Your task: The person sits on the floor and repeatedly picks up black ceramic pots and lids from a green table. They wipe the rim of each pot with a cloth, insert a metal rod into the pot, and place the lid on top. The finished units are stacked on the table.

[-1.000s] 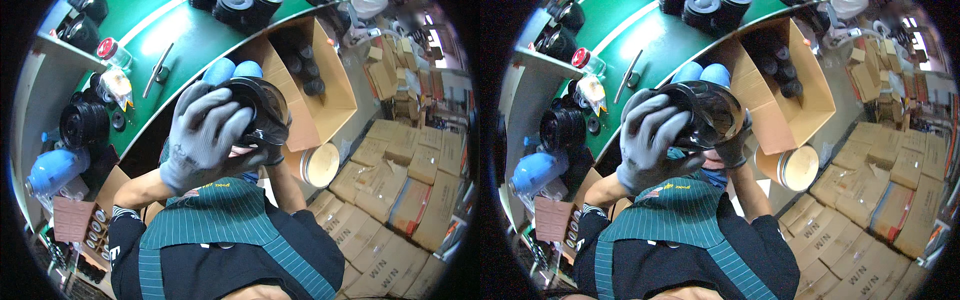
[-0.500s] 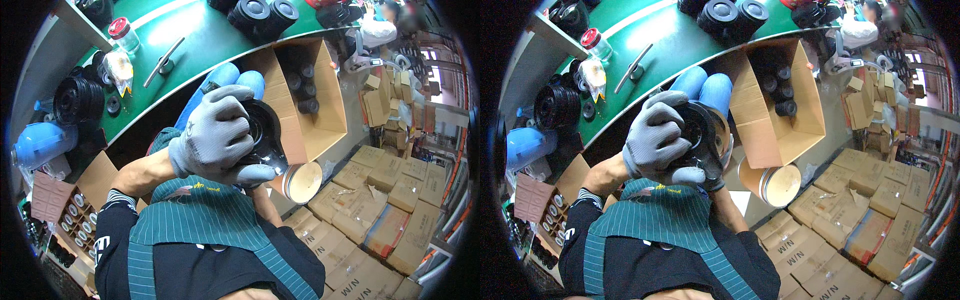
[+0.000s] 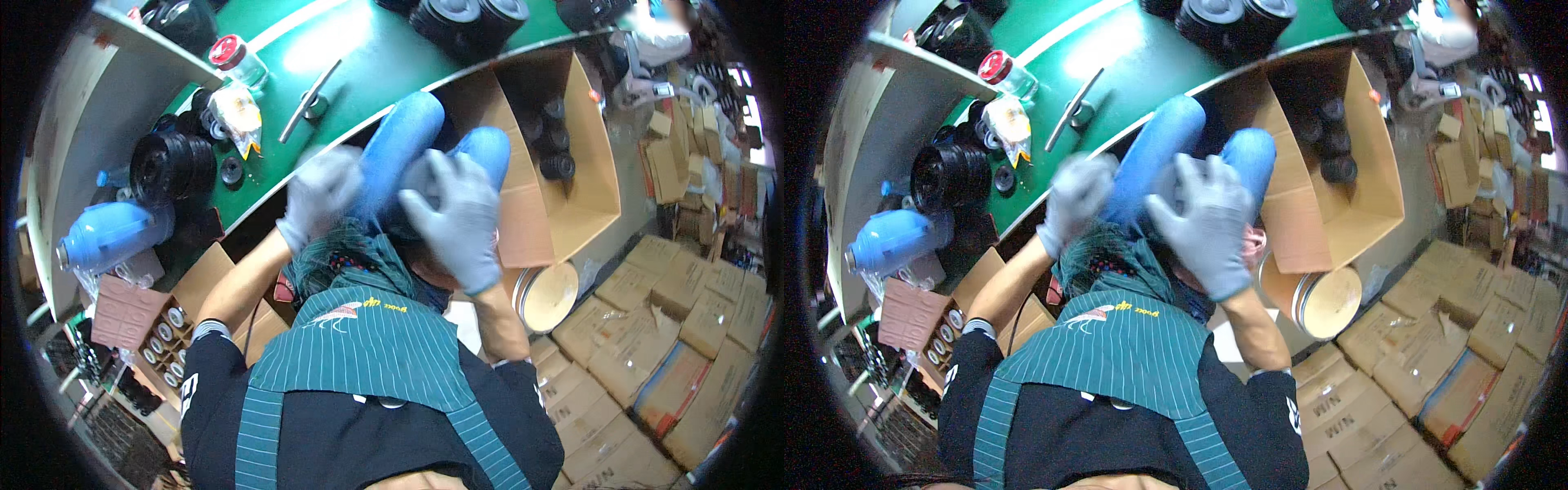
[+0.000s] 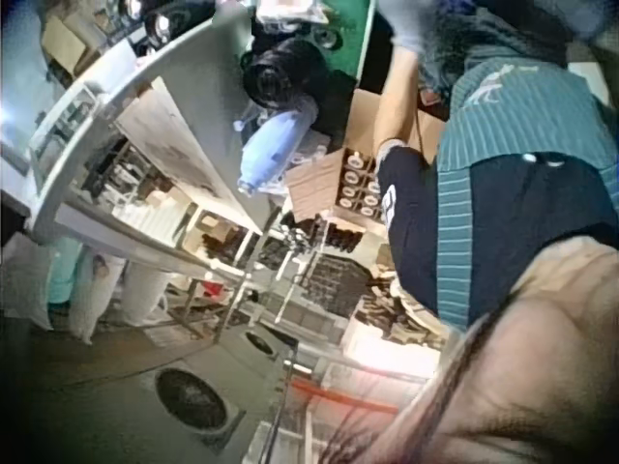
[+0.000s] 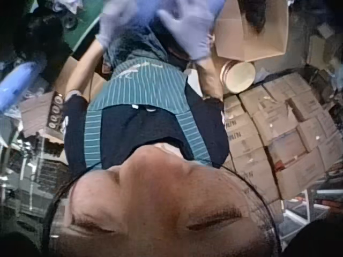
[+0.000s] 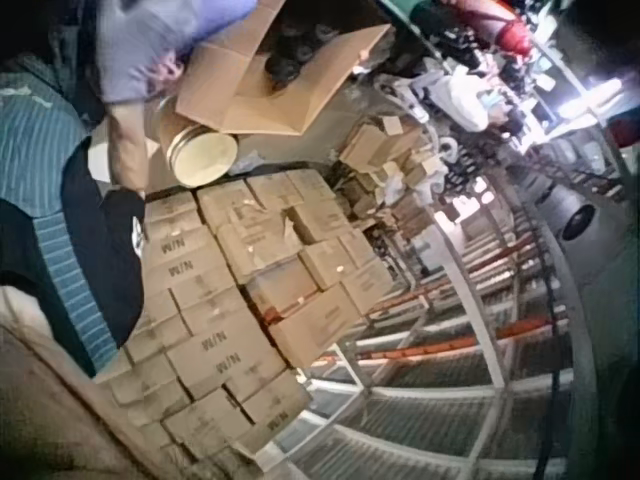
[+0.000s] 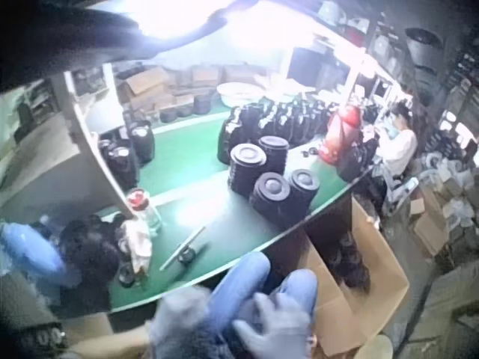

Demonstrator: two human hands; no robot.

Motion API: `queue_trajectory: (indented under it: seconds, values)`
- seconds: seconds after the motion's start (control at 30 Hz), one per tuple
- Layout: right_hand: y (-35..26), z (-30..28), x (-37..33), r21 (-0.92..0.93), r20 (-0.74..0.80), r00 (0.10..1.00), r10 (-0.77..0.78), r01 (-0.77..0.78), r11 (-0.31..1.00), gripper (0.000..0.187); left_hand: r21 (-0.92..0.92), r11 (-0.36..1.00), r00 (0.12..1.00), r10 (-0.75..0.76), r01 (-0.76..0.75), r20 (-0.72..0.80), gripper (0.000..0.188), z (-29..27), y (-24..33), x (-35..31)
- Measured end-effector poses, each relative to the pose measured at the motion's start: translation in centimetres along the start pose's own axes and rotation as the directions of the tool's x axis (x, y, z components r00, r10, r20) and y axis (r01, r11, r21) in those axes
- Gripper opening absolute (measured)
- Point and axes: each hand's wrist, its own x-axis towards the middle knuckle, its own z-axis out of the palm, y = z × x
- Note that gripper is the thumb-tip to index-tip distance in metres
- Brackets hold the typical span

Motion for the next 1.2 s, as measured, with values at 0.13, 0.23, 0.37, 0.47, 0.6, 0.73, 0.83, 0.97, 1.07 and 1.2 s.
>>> queue_trajectory:
  seconds: [0.13,0.23,0.37,0.47,0.6,0.73,0.83,0.97,1.07,1.2]
  values:
    - [2.1,6.0,0.1,0.243,-0.363,0.929,-0.066,0.162,0.956,0.072,0.654,0.683,0.945,-0.207,0.326,-0.254,0.065,2.2,-11.6,3.2]
    - [2.7,4.5,-0.4,0.739,-0.341,0.927,0.156,0.162,0.654,0.077,0.379,0.788,0.855,-0.519,0.485,-0.014,0.063,1.7,-13.9,4.9]
    - [4.1,5.0,-0.3,0.983,-0.179,0.896,0.406,0.141,0.122,0.093,-0.221,0.914,0.918,-0.272,0.341,0.290,0.051,-0.9,-3.4,9.5]
    - [4.2,3.6,-0.5,0.995,-0.031,0.884,0.467,0.074,-0.074,0.103,-0.396,0.874,0.852,-0.036,0.280,0.522,0.050,-2.4,5.2,12.6]
    - [5.2,0.9,1.4,0.914,0.226,0.854,0.468,-0.020,-0.406,0.094,-0.146,0.989,0.755,0.078,0.024,0.651,0.055,-1.7,9.3,13.5]
    - [9.1,3.5,4.3,0.984,0.131,0.956,0.263,-0.092,-0.155,0.050,0.195,0.981,0.741,-0.130,-0.001,0.658,0.052,-1.2,11.7,13.5]
    - [11.3,5.5,7.5,0.976,0.138,0.987,0.080,-0.122,-0.181,0.050,0.445,0.896,0.784,-0.277,0.001,0.555,0.070,0.8,15.3,11.6]
    - [12.8,8.7,9.2,0.949,0.103,0.990,-0.097,-0.127,-0.287,0.051,0.521,0.853,0.859,-0.258,-0.012,0.443,0.085,2.6,17.7,9.3]
    - [13.1,10.4,9.1,0.908,0.061,0.985,-0.162,-0.122,-0.400,0.050,0.465,0.885,0.866,-0.227,-0.008,0.447,0.084,2.1,17.4,8.6]
    - [12.7,8.4,6.9,0.937,0.058,0.992,-0.111,-0.092,-0.338,0.045,0.024,0.930,0.835,-0.341,0.367,0.432,0.073,-0.1,14.1,9.9]
